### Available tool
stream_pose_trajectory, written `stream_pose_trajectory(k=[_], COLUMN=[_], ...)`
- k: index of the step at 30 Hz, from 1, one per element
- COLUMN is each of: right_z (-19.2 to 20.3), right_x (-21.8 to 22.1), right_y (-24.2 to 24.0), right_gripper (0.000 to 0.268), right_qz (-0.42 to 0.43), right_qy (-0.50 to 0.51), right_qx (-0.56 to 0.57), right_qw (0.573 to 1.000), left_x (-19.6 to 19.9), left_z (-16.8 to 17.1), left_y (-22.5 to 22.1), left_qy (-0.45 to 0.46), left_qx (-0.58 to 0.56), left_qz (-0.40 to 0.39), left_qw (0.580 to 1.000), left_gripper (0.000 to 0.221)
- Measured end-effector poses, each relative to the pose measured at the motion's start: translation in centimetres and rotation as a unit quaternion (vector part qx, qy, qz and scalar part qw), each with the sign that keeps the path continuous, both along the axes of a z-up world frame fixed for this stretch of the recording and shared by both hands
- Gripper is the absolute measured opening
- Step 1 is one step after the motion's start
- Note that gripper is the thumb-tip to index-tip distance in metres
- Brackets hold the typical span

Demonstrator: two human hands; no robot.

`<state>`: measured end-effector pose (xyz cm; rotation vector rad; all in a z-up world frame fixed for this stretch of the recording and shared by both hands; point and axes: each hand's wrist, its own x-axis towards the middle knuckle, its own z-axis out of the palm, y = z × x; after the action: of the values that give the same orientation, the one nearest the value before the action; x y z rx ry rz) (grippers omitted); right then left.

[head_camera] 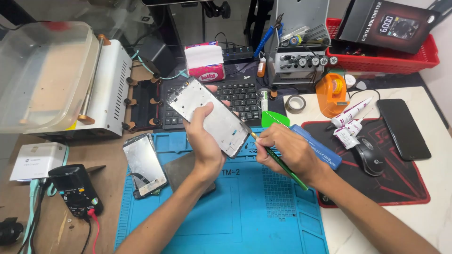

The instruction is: Disassembling a mobile phone using a screwdriver and a prying tool on a repair mat.

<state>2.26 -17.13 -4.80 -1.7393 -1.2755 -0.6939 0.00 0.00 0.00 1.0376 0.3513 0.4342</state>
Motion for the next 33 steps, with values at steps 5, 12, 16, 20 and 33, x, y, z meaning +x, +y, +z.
stream_pose_trajectory(k=[5, 12, 16, 20, 33], right_z=[-1.1, 0.0, 0.4, 0.8, 0.1], right_x=[0.3, 0.4, 0.1, 0.1, 0.0], right_y=[-0.4, -0.4, -0.6, -0.5, -0.5], right_gripper=[0.010, 0.013, 0.014, 0.014, 0.012], right_qz=[0.012, 0.028, 0.026, 0.026, 0.028], right_qy=[-0.003, -0.012, -0.017, -0.016, -0.013], right_qx=[0.011, 0.013, 0.007, -0.008, 0.007], right_qw=[1.000, 0.999, 0.999, 1.000, 0.999], left_x=[0.0, -0.3, -0.2, -0.2, -1.0], left_z=[0.1, 0.9, 0.8, 1.0, 0.5], left_y=[0.3, 0.3, 0.6, 0.3, -0.8], left_qy=[0.012, 0.028, 0.048, 0.049, -0.030], left_qx=[-0.015, -0.045, -0.073, -0.071, 0.012], left_qz=[-0.013, -0.020, -0.020, -0.005, 0.044], left_qw=[1.000, 0.998, 0.996, 0.996, 0.998], left_gripper=[0.043, 0.050, 0.056, 0.056, 0.039])
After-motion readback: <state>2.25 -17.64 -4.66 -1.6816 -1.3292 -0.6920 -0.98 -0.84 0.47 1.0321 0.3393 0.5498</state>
